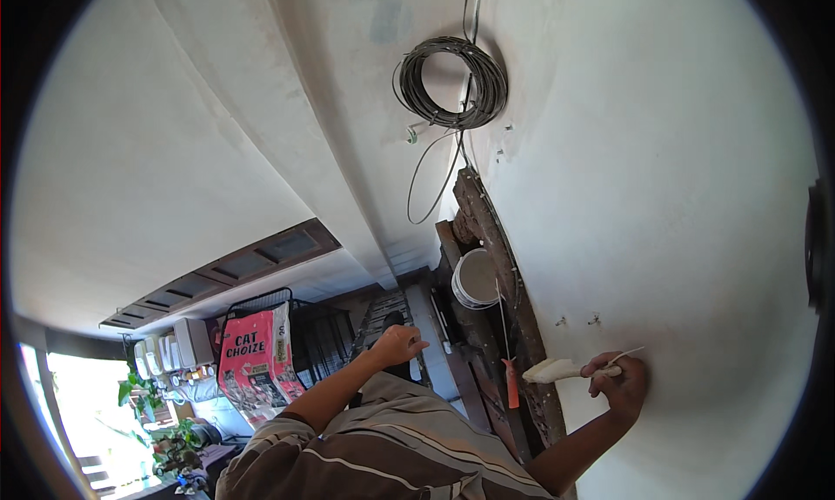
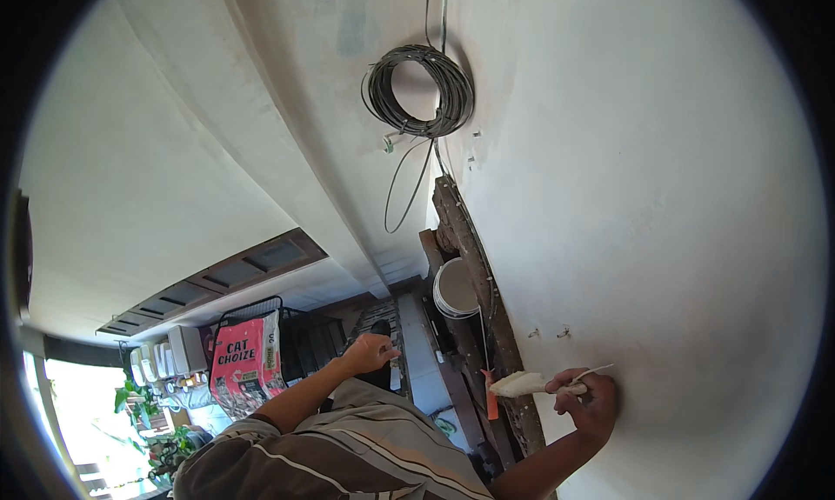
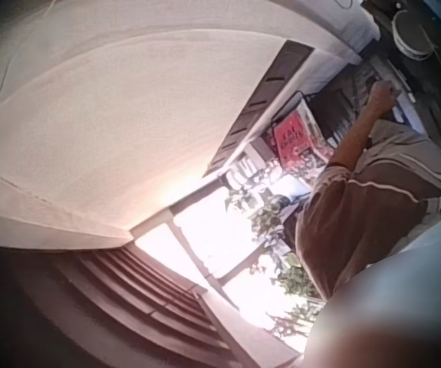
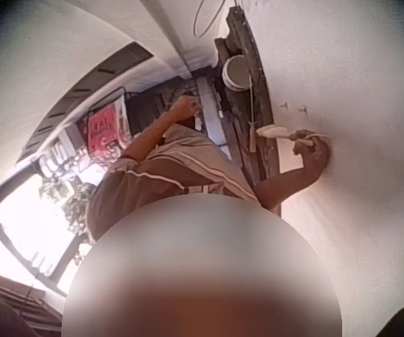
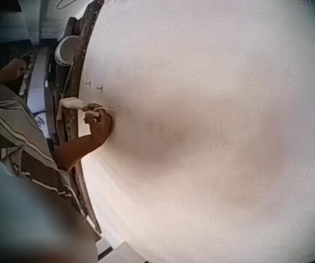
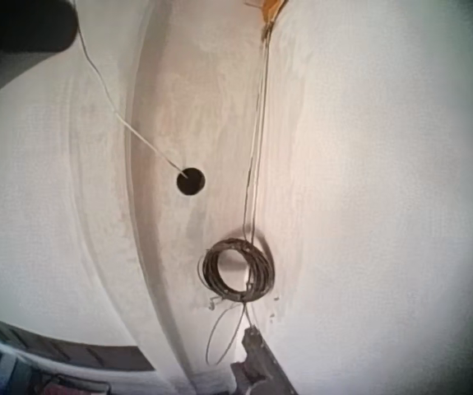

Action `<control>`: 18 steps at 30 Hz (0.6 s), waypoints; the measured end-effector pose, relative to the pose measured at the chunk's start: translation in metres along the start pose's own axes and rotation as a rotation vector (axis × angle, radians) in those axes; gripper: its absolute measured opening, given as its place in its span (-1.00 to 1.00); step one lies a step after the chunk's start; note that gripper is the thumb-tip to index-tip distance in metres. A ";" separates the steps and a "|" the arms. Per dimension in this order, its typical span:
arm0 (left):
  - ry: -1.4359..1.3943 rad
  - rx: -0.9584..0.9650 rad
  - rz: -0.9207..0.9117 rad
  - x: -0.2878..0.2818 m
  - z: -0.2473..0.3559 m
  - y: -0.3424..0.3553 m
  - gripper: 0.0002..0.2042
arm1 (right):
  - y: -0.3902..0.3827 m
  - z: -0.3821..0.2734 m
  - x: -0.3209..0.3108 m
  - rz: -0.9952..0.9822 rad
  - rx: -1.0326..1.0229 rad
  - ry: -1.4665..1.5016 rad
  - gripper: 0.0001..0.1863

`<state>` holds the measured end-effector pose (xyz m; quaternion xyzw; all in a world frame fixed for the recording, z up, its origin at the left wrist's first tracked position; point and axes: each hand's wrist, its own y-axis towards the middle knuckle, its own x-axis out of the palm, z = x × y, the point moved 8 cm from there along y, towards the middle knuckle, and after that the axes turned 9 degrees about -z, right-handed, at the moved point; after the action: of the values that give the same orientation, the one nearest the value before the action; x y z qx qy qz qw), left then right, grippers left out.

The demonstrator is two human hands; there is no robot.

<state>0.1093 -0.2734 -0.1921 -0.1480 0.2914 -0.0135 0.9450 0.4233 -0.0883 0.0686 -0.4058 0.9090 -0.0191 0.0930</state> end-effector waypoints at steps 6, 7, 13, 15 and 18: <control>-0.085 0.211 0.191 -0.022 0.028 -0.006 -0.78 | 0.005 -0.004 0.007 -0.004 0.014 -0.105 -0.69; -0.104 0.214 0.090 -0.019 0.039 -0.004 -0.78 | 0.005 0.002 0.006 0.015 0.041 -0.108 -0.71; -0.224 0.357 -0.246 -0.005 0.103 -0.004 -0.71 | 0.021 0.005 0.041 0.105 -0.061 -0.024 -0.79; -0.417 0.355 -0.299 0.000 0.123 -0.006 -0.67 | 0.025 0.002 0.057 0.199 -0.050 -0.161 -0.81; -0.675 0.161 -0.433 0.022 0.135 -0.002 -0.60 | 0.029 -0.003 0.095 0.212 -0.265 -0.447 -0.79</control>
<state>0.2027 -0.2410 -0.0981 -0.1277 -0.0752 -0.1856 0.9714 0.3389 -0.1391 0.0540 -0.3112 0.8980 0.1996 0.2386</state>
